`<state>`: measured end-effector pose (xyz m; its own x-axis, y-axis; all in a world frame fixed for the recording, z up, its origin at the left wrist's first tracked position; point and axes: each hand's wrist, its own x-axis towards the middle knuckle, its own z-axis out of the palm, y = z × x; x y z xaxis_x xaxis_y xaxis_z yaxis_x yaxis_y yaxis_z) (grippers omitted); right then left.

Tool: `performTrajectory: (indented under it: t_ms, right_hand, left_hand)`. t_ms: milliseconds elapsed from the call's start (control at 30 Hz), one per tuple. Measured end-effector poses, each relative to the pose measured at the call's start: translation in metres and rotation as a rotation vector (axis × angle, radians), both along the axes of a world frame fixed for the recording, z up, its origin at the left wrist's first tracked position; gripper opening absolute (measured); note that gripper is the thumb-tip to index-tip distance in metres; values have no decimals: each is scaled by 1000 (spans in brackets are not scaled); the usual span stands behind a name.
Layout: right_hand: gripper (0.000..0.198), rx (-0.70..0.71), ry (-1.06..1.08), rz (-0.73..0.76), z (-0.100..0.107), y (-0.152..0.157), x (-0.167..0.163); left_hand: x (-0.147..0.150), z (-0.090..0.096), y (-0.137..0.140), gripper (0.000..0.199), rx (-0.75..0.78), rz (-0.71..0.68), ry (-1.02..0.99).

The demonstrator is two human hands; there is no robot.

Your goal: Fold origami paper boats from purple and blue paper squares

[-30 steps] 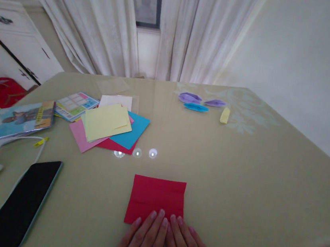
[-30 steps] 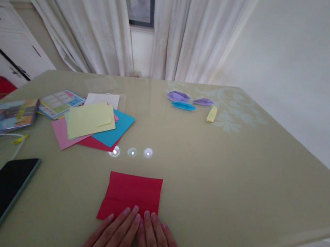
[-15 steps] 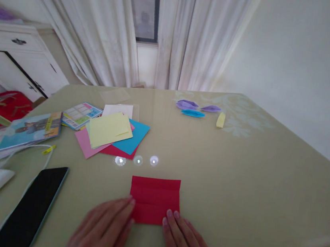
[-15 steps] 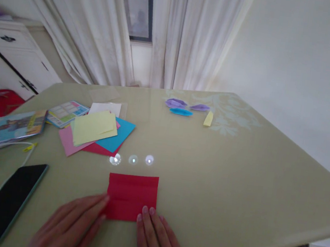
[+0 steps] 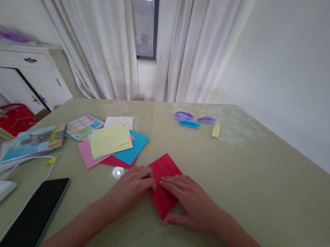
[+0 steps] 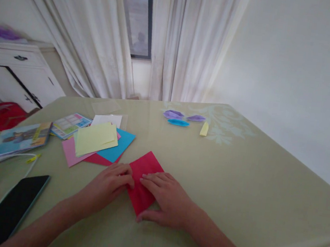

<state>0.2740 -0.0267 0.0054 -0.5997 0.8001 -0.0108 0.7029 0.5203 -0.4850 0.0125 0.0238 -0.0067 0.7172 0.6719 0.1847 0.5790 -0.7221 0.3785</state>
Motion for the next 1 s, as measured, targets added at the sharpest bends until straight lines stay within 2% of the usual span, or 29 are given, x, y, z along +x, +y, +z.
performTrajectory:
  t_ms: [33, 133, 200, 267, 500, 567, 667, 833, 900, 1000]
  right_hand:
    - [95, -32, -19, 4, -1, 7, 2]
    - [99, -58, -75, 7, -5, 21, 5]
    - [99, -47, -97, 25, -7, 26, 6]
    - [96, -32, -109, 29, -9, 29, 7]
    - [107, -2, -158, -32, -25, 37, 21]
    - [105, 17, -160, -50, -29, 36, 27]
    - [105, 56, -160, -52, -32, 32, 30]
    - [102, 113, -178, -32, -29, 21, 22]
    - [103, 125, -184, -35, -28, 18, 18]
    - [101, 129, -175, -62, -29, 17, 17]
  left_hand:
    - [-3, -6, 8, 23, 2, -29, -69]
    - [-14, -28, 19, 22, 3, -21, -95]
    - [-22, -40, 17, 23, 36, -18, -103]
    - [-27, -45, 12, 35, 98, -44, -61]
    - [-41, -27, 6, 65, 77, -132, 88]
    - [-44, -26, 7, 65, 97, -130, 100]
    - [-47, -33, 8, 67, 170, -79, 112]
    - [-42, -45, 9, 68, 300, 116, 141]
    - [-38, -42, 7, 66, 295, 98, 147]
    - [-35, -34, 2, 62, 279, -24, 185]
